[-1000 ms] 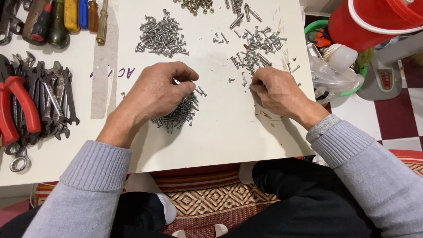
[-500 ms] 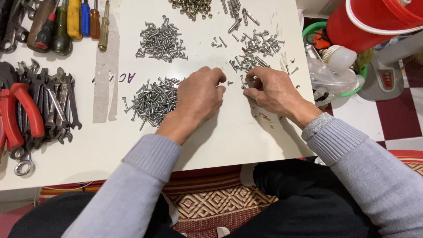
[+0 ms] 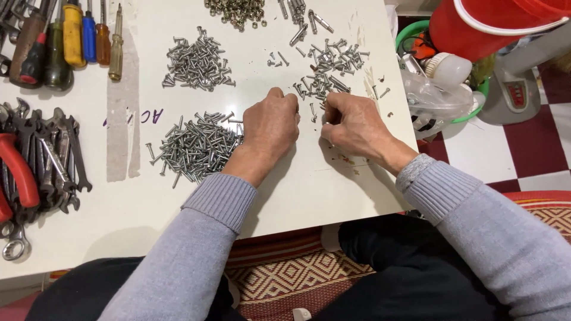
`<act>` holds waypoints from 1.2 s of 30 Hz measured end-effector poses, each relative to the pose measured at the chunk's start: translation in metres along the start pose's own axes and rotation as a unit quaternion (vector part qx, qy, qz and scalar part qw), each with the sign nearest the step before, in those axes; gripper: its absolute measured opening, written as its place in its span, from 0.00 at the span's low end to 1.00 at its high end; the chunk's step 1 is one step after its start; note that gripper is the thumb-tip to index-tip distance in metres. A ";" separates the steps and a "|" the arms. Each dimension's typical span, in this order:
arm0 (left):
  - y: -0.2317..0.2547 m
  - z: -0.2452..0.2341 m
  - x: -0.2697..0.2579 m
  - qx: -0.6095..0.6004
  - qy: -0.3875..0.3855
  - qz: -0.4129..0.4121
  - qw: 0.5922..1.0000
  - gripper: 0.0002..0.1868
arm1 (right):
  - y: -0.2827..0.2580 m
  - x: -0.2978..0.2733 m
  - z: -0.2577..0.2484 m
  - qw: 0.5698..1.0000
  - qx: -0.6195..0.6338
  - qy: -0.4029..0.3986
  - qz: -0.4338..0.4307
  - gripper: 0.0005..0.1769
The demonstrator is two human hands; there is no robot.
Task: Sorting various types and sizes of screws into organized piles on a white surface.
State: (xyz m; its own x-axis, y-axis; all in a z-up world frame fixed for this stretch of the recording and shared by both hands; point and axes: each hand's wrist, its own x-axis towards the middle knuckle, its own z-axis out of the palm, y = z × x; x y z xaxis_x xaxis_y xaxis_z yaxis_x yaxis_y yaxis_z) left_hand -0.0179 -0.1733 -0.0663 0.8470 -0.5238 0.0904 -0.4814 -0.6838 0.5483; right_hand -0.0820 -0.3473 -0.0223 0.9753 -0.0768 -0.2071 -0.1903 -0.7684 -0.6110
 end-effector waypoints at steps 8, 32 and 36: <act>0.000 -0.018 -0.002 -0.350 -0.035 -0.158 0.923 0.10 | -0.002 0.002 -0.001 0.995 0.085 0.051 -0.032 0.06; 0.016 -0.041 -0.014 -0.715 -0.069 -0.340 0.607 0.22 | -0.031 0.004 -0.011 0.962 0.212 0.098 -0.143 0.09; -0.001 -0.041 -0.001 -0.659 -0.045 -0.307 0.685 0.22 | -0.001 0.012 -0.030 0.984 0.064 0.153 -0.060 0.10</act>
State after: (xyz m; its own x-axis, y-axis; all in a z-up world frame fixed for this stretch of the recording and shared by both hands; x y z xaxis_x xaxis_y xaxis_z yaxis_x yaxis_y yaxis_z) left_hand -0.0093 -0.1512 -0.0322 0.7527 -0.4134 -0.5125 0.6314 0.2324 0.7398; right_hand -0.0668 -0.3664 -0.0009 0.9762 -0.1928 0.0994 -0.0654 -0.6982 -0.7129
